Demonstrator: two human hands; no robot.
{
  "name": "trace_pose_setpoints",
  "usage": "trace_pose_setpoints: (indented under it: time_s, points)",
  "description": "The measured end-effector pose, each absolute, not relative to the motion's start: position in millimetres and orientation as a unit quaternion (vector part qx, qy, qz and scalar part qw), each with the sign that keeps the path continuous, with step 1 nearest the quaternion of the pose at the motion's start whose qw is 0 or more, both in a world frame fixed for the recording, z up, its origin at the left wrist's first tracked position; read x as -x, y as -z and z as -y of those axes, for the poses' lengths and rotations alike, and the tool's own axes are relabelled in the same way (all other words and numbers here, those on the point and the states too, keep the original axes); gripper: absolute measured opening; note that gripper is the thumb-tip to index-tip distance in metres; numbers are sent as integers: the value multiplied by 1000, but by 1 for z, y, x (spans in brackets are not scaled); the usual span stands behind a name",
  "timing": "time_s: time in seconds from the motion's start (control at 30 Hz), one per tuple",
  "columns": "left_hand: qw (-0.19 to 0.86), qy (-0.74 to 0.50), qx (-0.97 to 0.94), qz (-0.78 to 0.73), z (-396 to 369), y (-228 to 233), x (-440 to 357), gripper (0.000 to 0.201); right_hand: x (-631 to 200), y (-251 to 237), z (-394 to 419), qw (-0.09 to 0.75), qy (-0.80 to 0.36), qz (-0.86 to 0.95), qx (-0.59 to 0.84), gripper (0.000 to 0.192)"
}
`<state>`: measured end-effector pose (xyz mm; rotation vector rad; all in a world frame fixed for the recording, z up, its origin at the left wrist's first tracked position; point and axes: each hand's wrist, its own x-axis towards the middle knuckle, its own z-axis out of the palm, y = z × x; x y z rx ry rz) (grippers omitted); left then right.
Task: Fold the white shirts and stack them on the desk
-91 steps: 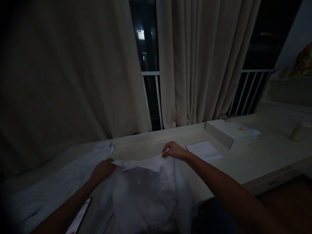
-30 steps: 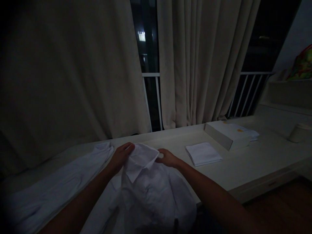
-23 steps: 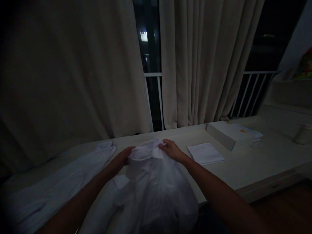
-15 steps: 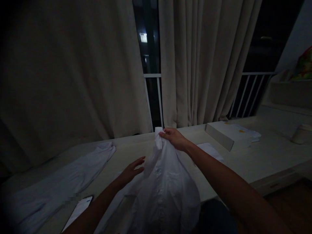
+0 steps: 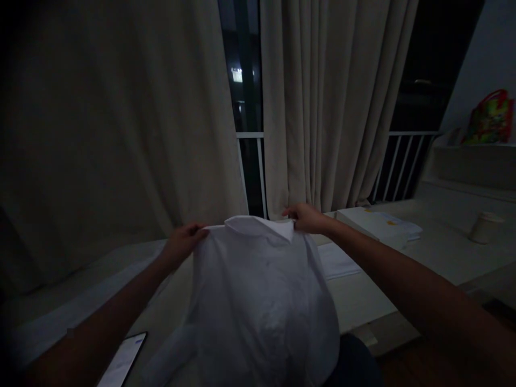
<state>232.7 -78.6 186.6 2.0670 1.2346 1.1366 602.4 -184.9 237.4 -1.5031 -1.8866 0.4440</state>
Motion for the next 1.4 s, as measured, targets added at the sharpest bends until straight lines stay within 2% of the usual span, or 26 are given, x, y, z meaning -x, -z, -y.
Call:
trace_pose_setpoints:
  time_s: [0.1,0.2,0.27,0.37,0.47,0.6,0.73,0.83,0.97,1.13,1.23,1.4]
  points:
    - [116,-444,-757,-465,89,-243,-220,39,-601,-239,177,371,-16,714,593,39]
    - [-1,-481,-739,-472,99,-266,-211,44,-598,-233,171,424,76,675,599,29]
    - [-61,-433,-754,-490,100,-264,-204,45,-596,-221,169,367,74,677,634,26]
    - [-91,-295,-807,-504,95,-253,-190,47,-596,-206,165,262,30,697,667,22]
    - [-109,-285,-804,-511,91,-253,-174,53,-604,-208,159,270,41,670,690,23]
    - [-118,-291,-781,-540,87,-272,-155,54,-623,-229,158,321,-5,646,692,14]
    - [-87,-281,-770,-566,91,-297,-140,53,-637,-260,179,405,-218,635,621,21]
    - [-19,-349,-727,-591,107,-320,-136,50,-638,-296,202,434,-329,633,549,31]
    - [-8,-466,-674,-573,125,-324,-141,55,-634,-327,218,489,-307,623,528,32]
    - [8,-300,-765,-570,115,-290,-145,52,-634,-308,218,389,-323,605,615,32]
    - [-4,-325,-742,-586,110,-292,-136,57,-640,-300,219,388,-319,606,617,32]
    - [66,-315,-765,-557,119,-308,-118,53,-648,-294,229,399,-297,631,595,31]
